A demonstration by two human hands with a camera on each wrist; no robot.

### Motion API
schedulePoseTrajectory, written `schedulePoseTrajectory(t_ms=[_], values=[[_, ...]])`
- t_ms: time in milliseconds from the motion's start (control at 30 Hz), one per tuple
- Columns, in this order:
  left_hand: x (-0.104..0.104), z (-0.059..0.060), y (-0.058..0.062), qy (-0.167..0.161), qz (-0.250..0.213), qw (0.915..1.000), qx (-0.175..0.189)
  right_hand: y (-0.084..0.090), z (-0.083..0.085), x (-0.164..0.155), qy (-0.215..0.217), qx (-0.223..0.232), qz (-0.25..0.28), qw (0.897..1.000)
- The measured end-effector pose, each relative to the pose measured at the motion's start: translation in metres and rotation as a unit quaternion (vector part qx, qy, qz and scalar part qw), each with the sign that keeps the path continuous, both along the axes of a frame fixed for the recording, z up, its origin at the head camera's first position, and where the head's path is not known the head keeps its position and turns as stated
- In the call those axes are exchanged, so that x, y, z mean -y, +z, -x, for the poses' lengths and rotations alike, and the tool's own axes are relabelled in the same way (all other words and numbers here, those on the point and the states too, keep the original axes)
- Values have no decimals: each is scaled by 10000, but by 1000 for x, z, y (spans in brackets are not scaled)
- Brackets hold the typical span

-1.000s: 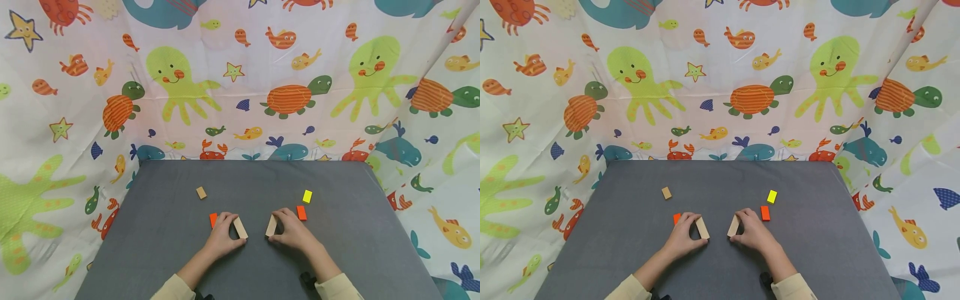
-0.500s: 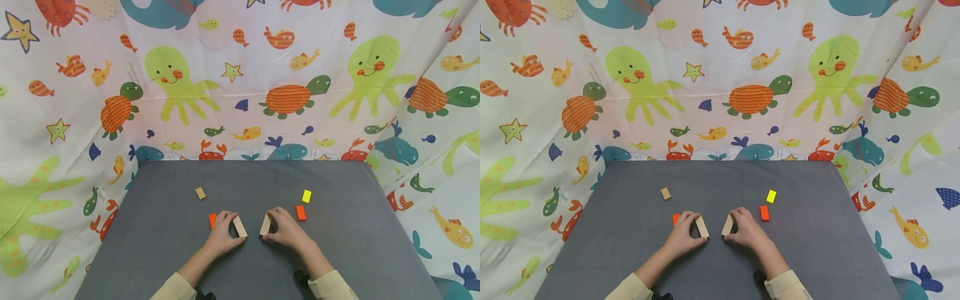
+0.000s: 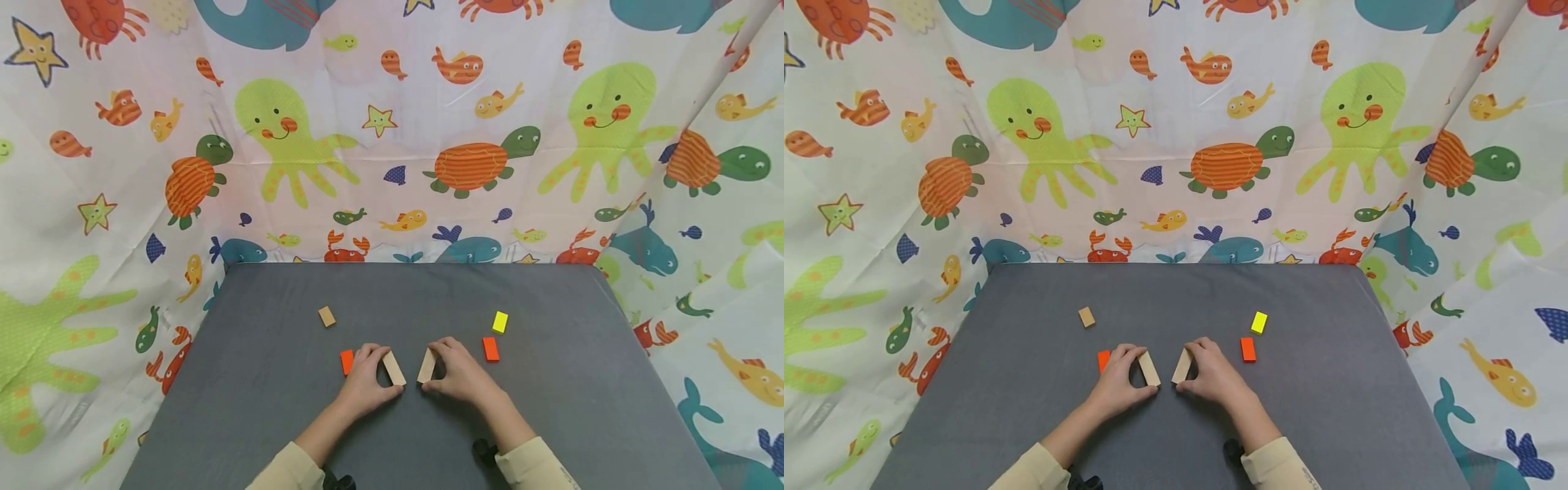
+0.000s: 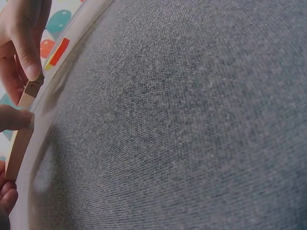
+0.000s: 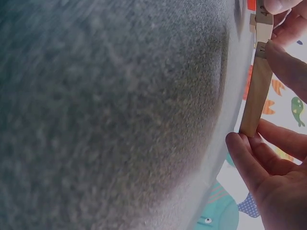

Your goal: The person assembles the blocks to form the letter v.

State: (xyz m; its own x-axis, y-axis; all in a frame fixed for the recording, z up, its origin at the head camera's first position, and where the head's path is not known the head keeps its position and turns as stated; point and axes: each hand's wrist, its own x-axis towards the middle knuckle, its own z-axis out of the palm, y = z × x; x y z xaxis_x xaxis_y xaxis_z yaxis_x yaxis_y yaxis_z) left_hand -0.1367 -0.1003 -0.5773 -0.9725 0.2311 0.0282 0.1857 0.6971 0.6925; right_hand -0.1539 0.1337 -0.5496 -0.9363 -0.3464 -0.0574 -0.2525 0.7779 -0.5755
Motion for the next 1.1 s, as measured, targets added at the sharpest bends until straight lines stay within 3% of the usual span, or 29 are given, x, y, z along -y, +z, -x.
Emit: schedulePoseTrajectory(t_ms=[1100], values=[[-4,15,-9,-112,87,9998,143,-9,10,12,255,48,86,9996]])
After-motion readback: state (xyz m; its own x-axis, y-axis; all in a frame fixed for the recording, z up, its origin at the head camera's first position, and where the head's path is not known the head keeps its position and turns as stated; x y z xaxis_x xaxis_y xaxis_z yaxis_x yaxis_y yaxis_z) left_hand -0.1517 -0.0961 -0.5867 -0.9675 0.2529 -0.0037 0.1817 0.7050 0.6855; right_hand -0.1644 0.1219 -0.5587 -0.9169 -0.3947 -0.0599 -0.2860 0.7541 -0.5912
